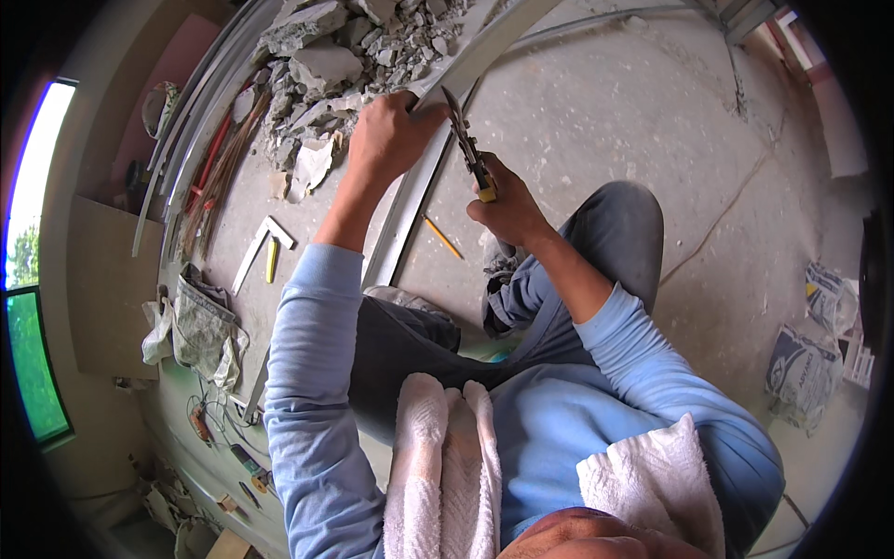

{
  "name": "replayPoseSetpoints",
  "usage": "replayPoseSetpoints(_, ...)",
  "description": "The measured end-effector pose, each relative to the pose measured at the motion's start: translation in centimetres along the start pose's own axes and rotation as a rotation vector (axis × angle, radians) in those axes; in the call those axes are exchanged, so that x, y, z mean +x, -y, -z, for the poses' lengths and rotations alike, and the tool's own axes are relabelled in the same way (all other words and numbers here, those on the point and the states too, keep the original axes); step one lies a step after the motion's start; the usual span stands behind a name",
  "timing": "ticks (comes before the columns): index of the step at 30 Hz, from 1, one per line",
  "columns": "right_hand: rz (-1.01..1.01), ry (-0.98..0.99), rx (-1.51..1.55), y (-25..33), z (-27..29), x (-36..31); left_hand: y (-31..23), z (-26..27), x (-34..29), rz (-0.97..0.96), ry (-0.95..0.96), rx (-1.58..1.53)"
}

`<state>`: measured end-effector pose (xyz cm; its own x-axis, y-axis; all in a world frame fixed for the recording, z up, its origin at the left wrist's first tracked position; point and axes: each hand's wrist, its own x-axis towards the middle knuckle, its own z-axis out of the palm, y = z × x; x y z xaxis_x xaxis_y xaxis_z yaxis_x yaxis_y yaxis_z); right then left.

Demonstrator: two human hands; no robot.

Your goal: The person measures a metal strip with a tape measure and marks it with a pencil, then uses tin snips to cut the strip. The person repeats the measuring and cutting process on another metal strip.

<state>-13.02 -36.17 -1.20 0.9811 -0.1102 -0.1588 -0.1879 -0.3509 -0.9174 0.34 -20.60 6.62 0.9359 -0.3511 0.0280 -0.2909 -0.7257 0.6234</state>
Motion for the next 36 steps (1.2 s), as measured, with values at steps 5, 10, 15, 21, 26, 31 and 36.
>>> replayPoseSetpoints(5, -0.039, -0.001, -0.02, 0.2, 0.1, -0.1, 0.4, 0.0, 0.3, -0.014, 0.021, -0.018)
replayPoseSetpoints(10, 0.032, -0.024, -0.046, -0.2, 0.0, 0.3, 0.5, 0.0, 0.4, -0.015, 0.031, -0.024)
replayPoseSetpoints(15, 0.042, -0.017, -0.056, -0.2, 0.1, 0.3, 0.3, 0.0, 0.2, -0.032, -0.002, 0.0)
replayPoseSetpoints(21, 0.038, -0.03, -0.096, 0.1, 0.2, 0.3, 0.5, 0.1, 0.3, -0.048, 0.003, -0.02)
replayPoseSetpoints(26, 0.053, -0.071, -0.084, -0.3, 0.0, 0.4, 0.5, 0.2, 0.4, -0.045, -0.014, -0.031)
replayPoseSetpoints(31, 0.113, -0.13, -0.046, -1.2, -1.3, 0.7, 0.0, 0.9, 0.0, -0.026, 0.042, -0.045)
replayPoseSetpoints(36, 0.145, -0.135, 0.002, -1.5, -2.0, 1.1, -0.2, 1.6, -0.2, -0.023, 0.065, -0.046)
